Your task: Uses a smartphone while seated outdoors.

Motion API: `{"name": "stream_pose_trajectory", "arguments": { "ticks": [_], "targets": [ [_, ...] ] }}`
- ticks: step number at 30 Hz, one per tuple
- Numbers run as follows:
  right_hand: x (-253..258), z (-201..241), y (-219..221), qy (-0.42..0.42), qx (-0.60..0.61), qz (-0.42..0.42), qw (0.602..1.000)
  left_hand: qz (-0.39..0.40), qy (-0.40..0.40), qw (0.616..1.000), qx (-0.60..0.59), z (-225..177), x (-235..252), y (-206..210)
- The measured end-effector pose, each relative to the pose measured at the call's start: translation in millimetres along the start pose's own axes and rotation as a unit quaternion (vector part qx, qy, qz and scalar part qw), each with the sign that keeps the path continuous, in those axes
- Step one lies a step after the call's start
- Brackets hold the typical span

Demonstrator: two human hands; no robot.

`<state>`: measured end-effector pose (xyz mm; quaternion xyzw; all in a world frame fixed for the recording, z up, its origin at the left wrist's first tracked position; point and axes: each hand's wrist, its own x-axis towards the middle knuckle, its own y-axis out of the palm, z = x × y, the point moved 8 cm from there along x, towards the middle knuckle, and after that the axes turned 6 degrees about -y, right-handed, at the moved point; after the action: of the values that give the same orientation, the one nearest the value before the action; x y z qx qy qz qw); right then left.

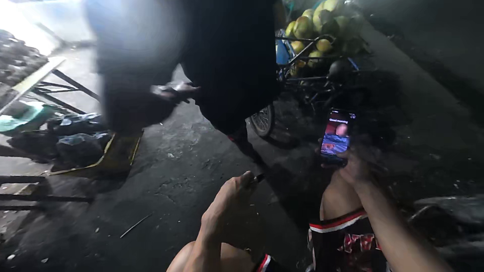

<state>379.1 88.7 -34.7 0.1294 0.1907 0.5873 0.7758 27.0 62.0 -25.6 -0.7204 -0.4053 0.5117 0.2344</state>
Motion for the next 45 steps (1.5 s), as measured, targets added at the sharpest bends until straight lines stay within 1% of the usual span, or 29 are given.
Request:
{"name": "stream_pose_trajectory", "arguments": {
  "ticks": [2,4,7,9,12,15,17,21,23,26,34,38,45],
  "targets": [
    [1,-4,-5,0.004,-0.008,-0.015,1.000,0.016,-0.027,0.999,0.012,5,0,2],
    [3,-4,-1,0.003,0.005,0.028,1.000,0.026,-0.048,0.998,0.013,8,1,2],
    [4,0,5,-0.001,0.027,0.061,0.998,0.014,-0.045,0.999,0.014,7,1,0],
    [4,2,8,0.002,0.033,0.065,0.997,0.008,-0.040,0.999,0.004,5,2,-2],
    [3,3,7,0.004,0.028,0.040,0.999,0.022,-0.038,0.999,0.000,2,3,-2],
    [2,2,-1,0.009,0.004,-0.002,1.000,0.026,-0.032,0.999,-0.007,3,6,0],
    [2,1,1,0.016,0.013,0.019,1.000,0.019,-0.024,1.000,-0.008,4,7,1],
    [3,6,17,0.015,0.054,0.098,0.994,0.020,-0.019,1.000,-0.003,5,6,2],
    [4,9,20,0.012,0.053,0.114,0.992,0.022,-0.020,1.000,-0.001,6,5,2],
    [6,7,19,0.025,0.052,0.104,0.993,0.021,-0.022,1.000,0.006,7,6,3],
    [4,9,16,0.013,0.042,0.081,0.996,0.025,-0.007,1.000,0.005,9,8,5],
    [5,8,19,0.015,0.059,0.105,0.993,0.041,-0.022,0.999,0.015,10,11,7],
    [3,8,22,0.032,0.090,0.108,0.990,0.047,-0.015,0.998,0.027,7,9,8]
  ]
}}
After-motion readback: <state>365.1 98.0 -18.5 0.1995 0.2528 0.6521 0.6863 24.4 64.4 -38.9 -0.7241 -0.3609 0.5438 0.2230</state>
